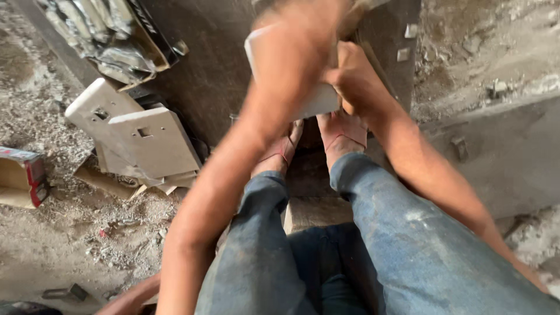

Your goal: The person sits on a low seat and works metal enclosure plates one at a time, holding each between the feet while filing and scraping the edges and surface with a file and a small tool, and tapping with a hammer. The person then fits a small metal fitting to a plate and hammers a pin into it.

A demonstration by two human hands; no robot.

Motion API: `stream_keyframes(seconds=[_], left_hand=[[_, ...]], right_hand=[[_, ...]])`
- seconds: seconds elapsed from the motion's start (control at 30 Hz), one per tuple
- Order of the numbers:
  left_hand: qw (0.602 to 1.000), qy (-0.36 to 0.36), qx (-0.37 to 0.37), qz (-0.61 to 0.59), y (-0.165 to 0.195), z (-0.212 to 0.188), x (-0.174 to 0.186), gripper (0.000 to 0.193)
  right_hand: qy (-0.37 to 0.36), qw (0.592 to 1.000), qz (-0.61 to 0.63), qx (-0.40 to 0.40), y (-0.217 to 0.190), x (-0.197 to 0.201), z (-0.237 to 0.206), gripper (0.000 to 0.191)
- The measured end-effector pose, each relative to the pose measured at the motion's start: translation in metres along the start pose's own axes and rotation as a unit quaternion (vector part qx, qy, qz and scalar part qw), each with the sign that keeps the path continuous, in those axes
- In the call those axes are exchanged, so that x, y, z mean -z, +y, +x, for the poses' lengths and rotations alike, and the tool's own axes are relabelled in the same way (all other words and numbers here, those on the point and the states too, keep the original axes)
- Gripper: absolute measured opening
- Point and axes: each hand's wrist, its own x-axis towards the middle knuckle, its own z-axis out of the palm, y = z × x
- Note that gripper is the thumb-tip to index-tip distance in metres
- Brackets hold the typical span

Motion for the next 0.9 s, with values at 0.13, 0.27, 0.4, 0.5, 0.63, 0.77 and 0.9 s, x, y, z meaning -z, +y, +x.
stream_keyframes(seconds=[0.13,0.27,0.4,0.5,0.63,0.77,0.9], left_hand=[[0.979,0.016,-0.068,-0.191,0.025,-0.068,0.034,0.037],[0.949,0.065,0.093,-0.295,0.000,-0.107,0.059,0.028],[0.796,0.152,0.382,-0.444,-0.011,-0.099,0.065,0.014],[0.879,0.130,0.273,-0.369,-0.006,-0.089,0.063,0.019],[0.963,0.010,0.012,-0.269,0.001,-0.098,0.056,0.025],[0.952,0.100,0.087,-0.277,-0.015,-0.130,0.042,0.017],[0.814,0.150,0.285,-0.484,-0.043,-0.143,0.028,0.005]], right_hand=[[-0.012,0.996,-0.085,0.027,0.006,0.003,0.006,0.035],[0.018,0.999,0.031,-0.018,0.012,-0.001,0.008,0.038],[0.035,0.999,0.037,-0.014,0.011,-0.005,0.004,0.040],[0.033,0.998,0.038,-0.029,0.007,-0.003,0.002,0.039],[0.036,0.998,0.037,-0.028,0.006,0.001,0.003,0.038],[0.053,0.998,-0.004,-0.019,0.008,0.002,0.005,0.034],[0.040,0.999,-0.005,-0.012,0.006,-0.001,0.006,0.030]])
